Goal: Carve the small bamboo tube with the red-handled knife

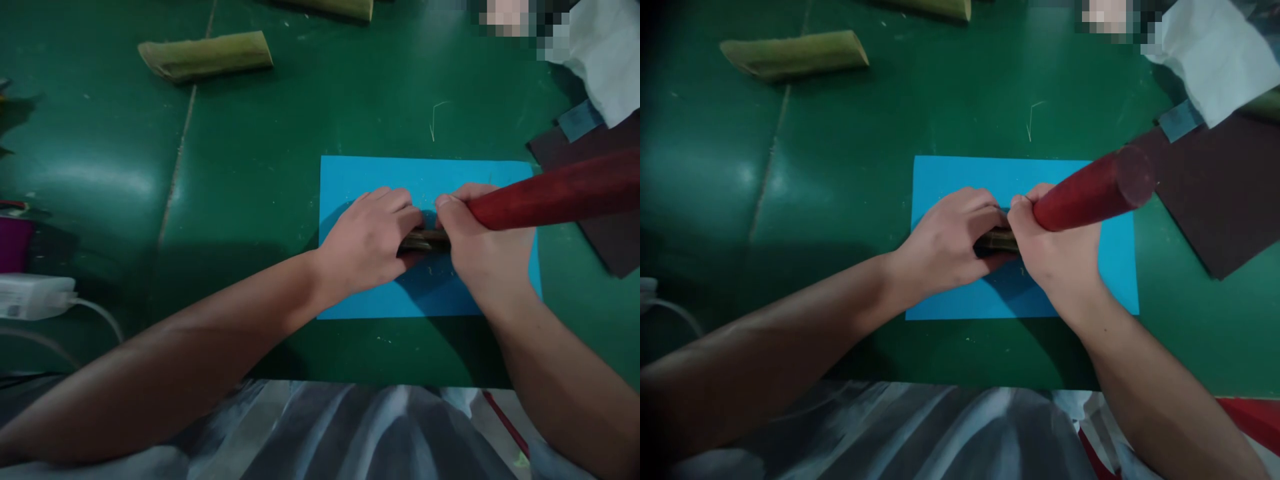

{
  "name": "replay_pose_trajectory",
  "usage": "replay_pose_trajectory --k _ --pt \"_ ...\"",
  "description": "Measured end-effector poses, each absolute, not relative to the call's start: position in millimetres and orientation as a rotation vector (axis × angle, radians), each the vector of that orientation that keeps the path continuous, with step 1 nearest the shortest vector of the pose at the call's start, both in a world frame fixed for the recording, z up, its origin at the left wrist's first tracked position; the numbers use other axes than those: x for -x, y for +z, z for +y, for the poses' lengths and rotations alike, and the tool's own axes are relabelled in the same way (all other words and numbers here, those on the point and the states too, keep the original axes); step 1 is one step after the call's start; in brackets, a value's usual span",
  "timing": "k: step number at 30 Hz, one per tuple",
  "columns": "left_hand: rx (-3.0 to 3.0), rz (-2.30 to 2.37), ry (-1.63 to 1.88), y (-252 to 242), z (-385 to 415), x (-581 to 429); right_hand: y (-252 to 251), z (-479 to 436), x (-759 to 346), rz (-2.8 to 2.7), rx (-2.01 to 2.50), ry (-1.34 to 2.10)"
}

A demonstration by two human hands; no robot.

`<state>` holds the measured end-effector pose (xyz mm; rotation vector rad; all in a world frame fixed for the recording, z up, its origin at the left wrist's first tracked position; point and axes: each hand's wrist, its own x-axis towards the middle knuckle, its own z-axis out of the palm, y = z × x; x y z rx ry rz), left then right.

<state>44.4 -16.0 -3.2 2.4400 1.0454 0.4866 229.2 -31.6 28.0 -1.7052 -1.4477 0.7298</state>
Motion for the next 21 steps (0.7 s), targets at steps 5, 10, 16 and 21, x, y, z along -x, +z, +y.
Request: replay_pose_trajectory --k 5,10,16,21 --pt "-2.438 1.008 0.532 -5 -13 -46 26 -34 -222 -1.353 1.679 0.699" --pt "-2.412 0.984 0.564 -6 -10 -45 31 -29 -223 -1.336 1.595 0.806" --pt "-2.373 1.029 0.554 -5 -8 -44 35 -28 -227 -1.234 1.557 0.815" --pt "-2.419 1.024 0.611 -4 -11 -45 34 -29 -230 -1.248 1.614 0.833"
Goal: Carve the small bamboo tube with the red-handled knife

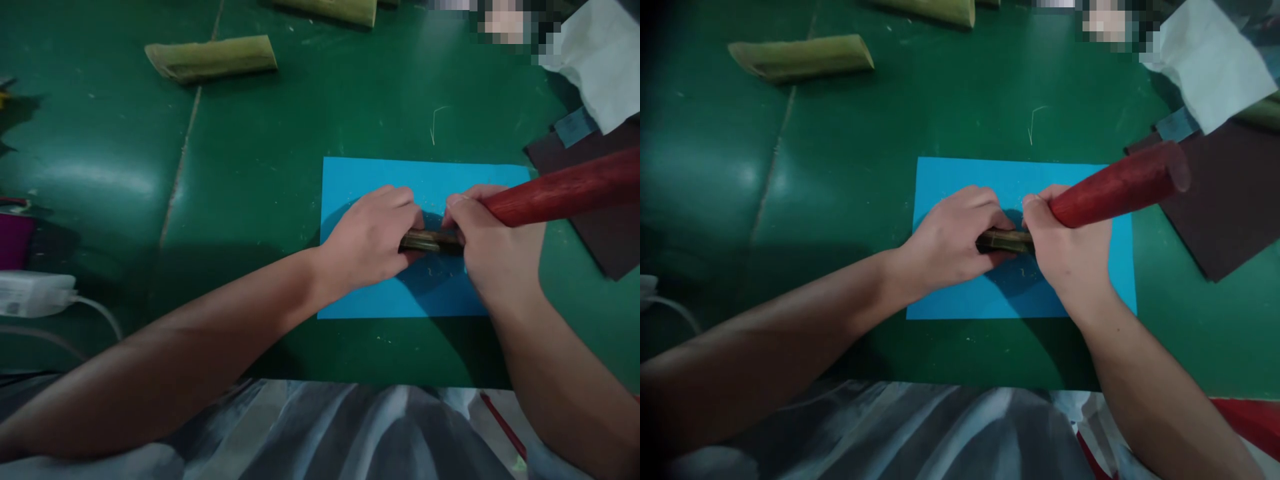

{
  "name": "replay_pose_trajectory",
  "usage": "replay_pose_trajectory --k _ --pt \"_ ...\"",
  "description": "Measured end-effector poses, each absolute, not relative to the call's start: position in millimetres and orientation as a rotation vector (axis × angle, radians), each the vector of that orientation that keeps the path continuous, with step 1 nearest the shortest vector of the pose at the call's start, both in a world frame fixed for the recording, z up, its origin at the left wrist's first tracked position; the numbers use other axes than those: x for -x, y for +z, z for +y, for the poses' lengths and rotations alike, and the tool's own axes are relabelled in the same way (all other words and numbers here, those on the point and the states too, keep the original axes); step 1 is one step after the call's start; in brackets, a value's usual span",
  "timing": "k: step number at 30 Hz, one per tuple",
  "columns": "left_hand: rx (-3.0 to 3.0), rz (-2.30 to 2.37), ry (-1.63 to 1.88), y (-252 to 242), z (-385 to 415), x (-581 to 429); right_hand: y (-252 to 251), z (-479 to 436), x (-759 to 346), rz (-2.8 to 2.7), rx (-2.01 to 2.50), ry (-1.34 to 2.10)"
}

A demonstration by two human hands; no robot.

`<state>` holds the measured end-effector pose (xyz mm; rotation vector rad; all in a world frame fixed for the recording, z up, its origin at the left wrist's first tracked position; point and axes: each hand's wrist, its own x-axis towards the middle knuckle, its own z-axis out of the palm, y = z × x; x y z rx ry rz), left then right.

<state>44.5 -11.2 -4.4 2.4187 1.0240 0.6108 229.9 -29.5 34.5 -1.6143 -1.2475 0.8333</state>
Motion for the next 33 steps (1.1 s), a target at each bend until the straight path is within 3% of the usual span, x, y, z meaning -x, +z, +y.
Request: replay_pose_trajectory --k 33 --pt "-2.419 1.005 0.608 -6.8 -9.2 -45.0 31.1 -25.6 -229.0 -1.228 1.621 0.842"
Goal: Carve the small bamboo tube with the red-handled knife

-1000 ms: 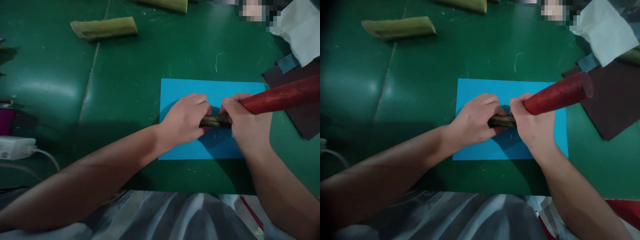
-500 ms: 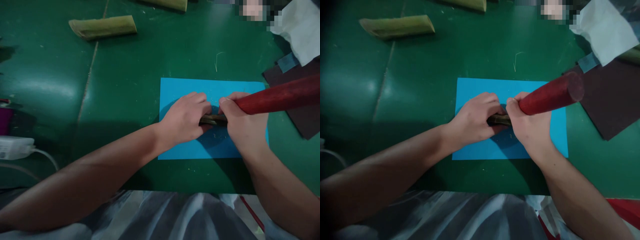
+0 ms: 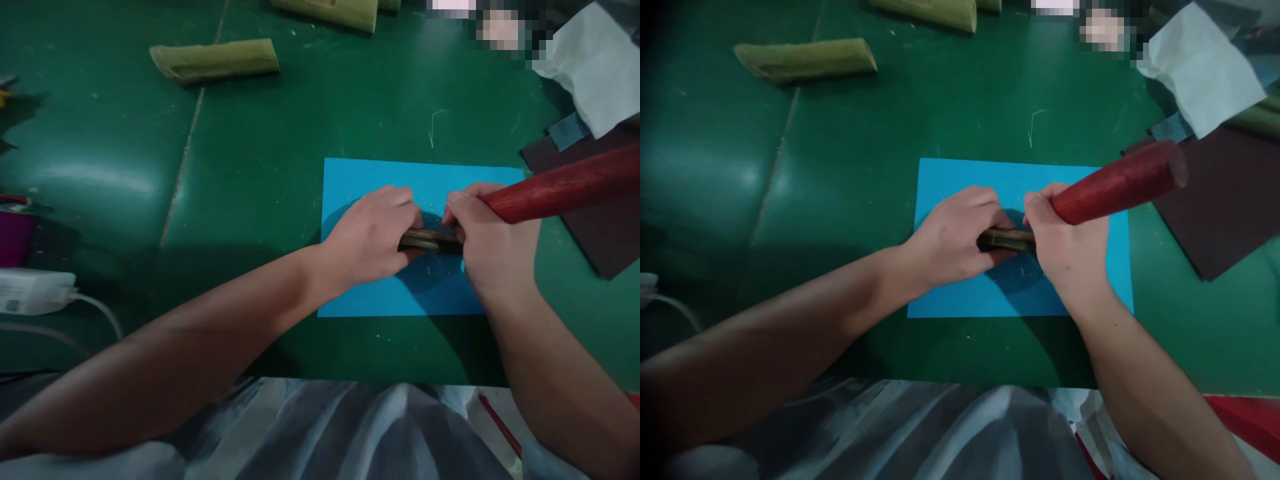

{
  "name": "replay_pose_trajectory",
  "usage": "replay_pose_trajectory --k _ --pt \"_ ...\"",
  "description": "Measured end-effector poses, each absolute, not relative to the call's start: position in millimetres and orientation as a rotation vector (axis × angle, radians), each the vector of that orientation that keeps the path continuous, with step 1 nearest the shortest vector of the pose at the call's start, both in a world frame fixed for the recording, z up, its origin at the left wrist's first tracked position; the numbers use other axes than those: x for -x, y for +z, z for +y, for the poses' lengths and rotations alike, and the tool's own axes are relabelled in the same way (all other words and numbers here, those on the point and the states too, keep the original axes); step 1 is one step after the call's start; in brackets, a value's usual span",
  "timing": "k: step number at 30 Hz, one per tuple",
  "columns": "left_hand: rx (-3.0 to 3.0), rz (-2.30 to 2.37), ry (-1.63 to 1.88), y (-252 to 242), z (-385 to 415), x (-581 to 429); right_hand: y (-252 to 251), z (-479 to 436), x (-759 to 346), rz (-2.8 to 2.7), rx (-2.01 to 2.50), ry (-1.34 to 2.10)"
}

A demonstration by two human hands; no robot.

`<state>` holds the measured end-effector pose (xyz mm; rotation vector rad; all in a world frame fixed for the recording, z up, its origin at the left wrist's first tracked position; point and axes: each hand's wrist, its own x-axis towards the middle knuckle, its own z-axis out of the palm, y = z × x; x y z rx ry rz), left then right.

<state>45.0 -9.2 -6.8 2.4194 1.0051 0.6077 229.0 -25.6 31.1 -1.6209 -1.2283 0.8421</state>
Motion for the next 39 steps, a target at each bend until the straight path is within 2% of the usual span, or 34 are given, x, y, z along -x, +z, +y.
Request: replay_pose_trajectory --k 31,39 --pt "-2.492 0.946 0.692 -5.3 -17.5 -41.4 35.3 -33.6 -234.6 -1.356 1.607 0.909" --pt "-2.453 0.913 0.711 -7.2 -14.8 -41.7 25.5 -35.4 -233.7 -1.443 1.517 0.792"
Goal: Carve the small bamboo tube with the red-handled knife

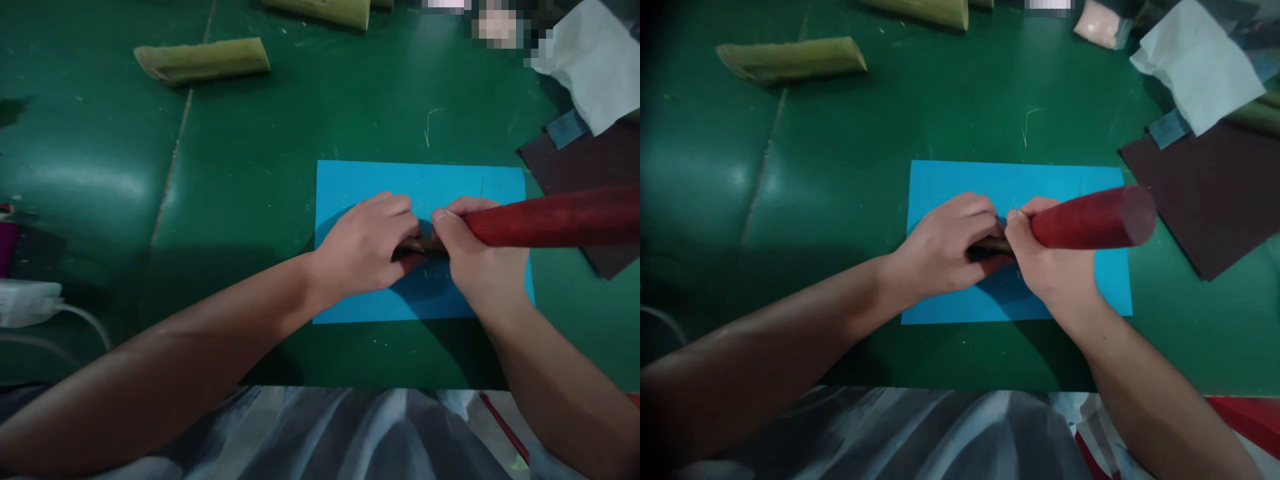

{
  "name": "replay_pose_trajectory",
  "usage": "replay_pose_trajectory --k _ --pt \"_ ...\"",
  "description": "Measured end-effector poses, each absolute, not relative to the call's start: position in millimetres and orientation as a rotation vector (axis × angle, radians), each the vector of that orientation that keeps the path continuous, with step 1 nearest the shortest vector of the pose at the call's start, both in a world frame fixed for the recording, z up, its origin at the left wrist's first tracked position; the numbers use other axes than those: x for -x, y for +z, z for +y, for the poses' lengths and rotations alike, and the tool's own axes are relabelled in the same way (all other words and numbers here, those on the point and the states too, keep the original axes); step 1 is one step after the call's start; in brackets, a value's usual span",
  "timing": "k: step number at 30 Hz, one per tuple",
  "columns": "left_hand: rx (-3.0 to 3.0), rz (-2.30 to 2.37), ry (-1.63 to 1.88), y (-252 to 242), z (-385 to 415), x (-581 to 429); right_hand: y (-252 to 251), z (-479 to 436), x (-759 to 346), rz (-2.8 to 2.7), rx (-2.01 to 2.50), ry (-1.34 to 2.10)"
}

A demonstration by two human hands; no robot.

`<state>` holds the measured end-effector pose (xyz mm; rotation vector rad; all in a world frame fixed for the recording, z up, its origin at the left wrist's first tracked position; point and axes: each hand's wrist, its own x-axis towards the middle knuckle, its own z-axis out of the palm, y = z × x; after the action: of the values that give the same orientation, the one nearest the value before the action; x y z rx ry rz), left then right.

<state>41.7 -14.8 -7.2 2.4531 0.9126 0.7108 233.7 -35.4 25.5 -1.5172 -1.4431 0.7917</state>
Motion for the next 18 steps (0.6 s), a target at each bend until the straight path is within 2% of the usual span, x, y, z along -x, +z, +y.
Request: replay_pose_trajectory --k 18 --pt "-2.38 0.958 0.644 -6.7 -8.7 -39.5 31.1 -31.8 -233.3 -1.356 1.59 0.835"
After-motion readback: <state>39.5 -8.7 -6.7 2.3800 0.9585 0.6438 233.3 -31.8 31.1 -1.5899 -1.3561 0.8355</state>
